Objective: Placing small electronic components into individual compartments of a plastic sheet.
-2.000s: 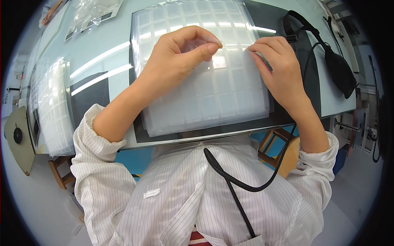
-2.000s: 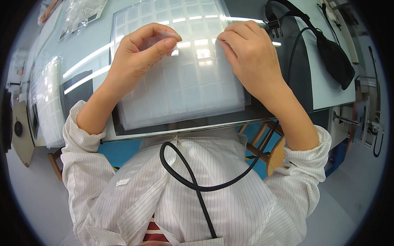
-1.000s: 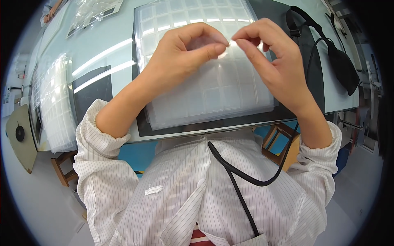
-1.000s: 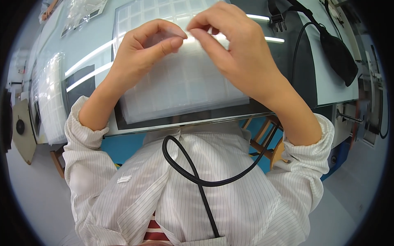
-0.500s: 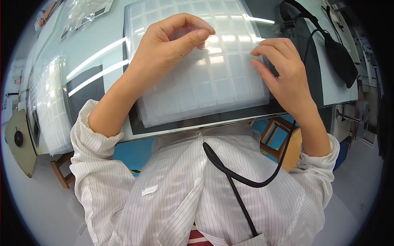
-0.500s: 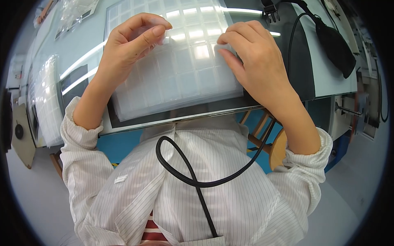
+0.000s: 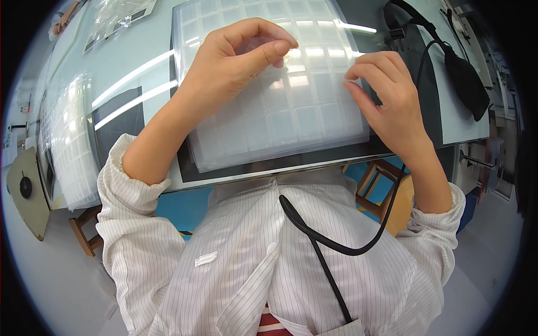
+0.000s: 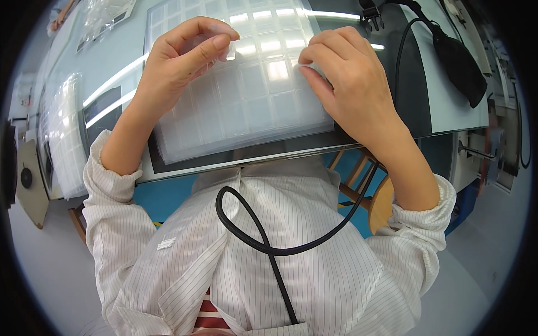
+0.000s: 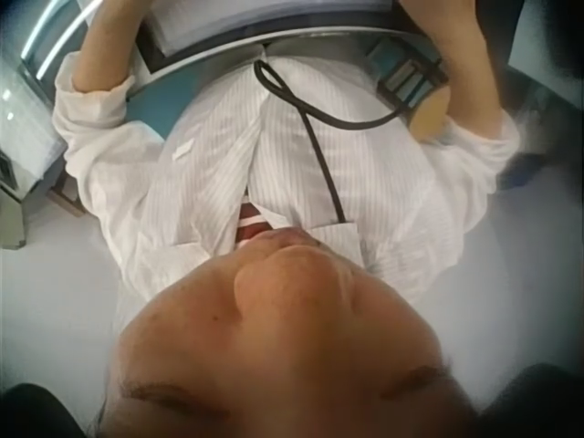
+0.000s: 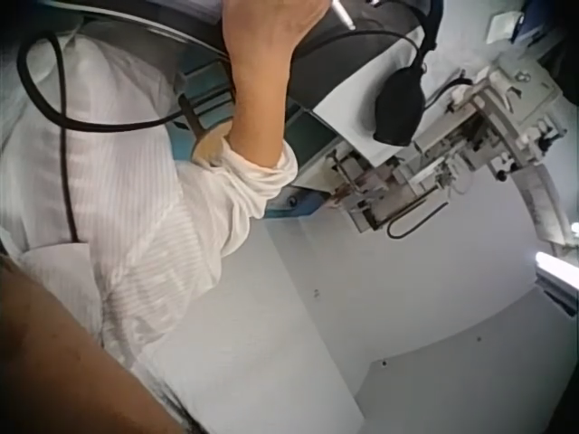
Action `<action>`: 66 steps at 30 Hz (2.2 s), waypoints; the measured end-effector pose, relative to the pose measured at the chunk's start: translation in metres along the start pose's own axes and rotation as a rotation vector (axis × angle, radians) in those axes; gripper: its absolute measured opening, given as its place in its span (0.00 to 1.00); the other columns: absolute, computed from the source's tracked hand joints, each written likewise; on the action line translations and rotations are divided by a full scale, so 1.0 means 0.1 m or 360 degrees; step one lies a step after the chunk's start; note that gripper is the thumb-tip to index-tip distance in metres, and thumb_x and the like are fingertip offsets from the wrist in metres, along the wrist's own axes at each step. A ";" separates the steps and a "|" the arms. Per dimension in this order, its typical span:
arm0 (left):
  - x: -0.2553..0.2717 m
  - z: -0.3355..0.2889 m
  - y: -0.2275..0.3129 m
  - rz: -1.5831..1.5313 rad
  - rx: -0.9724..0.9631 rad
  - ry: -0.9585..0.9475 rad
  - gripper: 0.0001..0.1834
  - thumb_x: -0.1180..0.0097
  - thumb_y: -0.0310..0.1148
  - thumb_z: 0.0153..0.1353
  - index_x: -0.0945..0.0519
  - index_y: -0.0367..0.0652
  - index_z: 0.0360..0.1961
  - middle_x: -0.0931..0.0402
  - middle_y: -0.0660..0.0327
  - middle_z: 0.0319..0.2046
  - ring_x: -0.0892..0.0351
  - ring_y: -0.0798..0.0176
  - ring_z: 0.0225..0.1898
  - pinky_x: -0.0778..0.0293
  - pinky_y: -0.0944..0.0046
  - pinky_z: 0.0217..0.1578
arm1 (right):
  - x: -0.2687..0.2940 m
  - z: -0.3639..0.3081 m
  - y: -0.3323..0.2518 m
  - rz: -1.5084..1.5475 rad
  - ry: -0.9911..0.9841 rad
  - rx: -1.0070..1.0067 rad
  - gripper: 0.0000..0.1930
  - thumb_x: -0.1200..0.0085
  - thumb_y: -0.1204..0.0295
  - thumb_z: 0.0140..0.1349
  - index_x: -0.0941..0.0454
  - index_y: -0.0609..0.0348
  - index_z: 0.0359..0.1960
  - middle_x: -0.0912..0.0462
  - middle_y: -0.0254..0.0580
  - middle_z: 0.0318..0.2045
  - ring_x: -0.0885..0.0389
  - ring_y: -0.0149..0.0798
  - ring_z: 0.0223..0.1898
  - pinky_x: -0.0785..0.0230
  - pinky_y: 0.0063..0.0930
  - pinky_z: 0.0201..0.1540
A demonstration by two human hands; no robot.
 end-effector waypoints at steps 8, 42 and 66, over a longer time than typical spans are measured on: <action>-0.03 -0.01 0.01 0.0022 -0.0047 -0.0021 0.12 0.39 0.38 0.69 0.15 0.41 0.44 0.17 0.65 0.38 0.21 0.72 0.39 0.25 0.69 0.46 | 0.13 0.16 -0.08 0.0232 0.0027 -0.0042 0.06 0.37 0.81 0.57 0.20 0.61 0.34 0.19 0.36 0.36 0.24 0.36 0.41 0.33 0.28 0.42; 0.00 0.02 0.01 -0.0061 -0.0117 0.0007 0.11 0.39 0.36 0.68 0.16 0.38 0.43 0.19 0.67 0.34 0.22 0.73 0.38 0.26 0.72 0.44 | -0.12 0.17 -0.22 -0.0003 0.0054 0.0007 0.10 0.34 0.82 0.49 0.18 0.61 0.35 0.18 0.40 0.37 0.22 0.46 0.43 0.29 0.37 0.47; -0.05 -0.03 -0.09 -0.0371 0.0053 -0.0106 0.09 0.41 0.33 0.71 0.19 0.38 0.43 0.21 0.66 0.34 0.25 0.73 0.37 0.27 0.69 0.42 | -0.13 0.25 -0.38 -0.0079 -0.0089 0.0009 0.11 0.36 0.82 0.51 0.22 0.61 0.35 0.21 0.42 0.33 0.24 0.47 0.38 0.32 0.37 0.43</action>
Point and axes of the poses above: each hand's wrist, its own z-axis towards the middle knuckle, its own x-axis out of the back of the hand, y = z × x, the point moved 5 cm from there along z, towards the middle knuckle
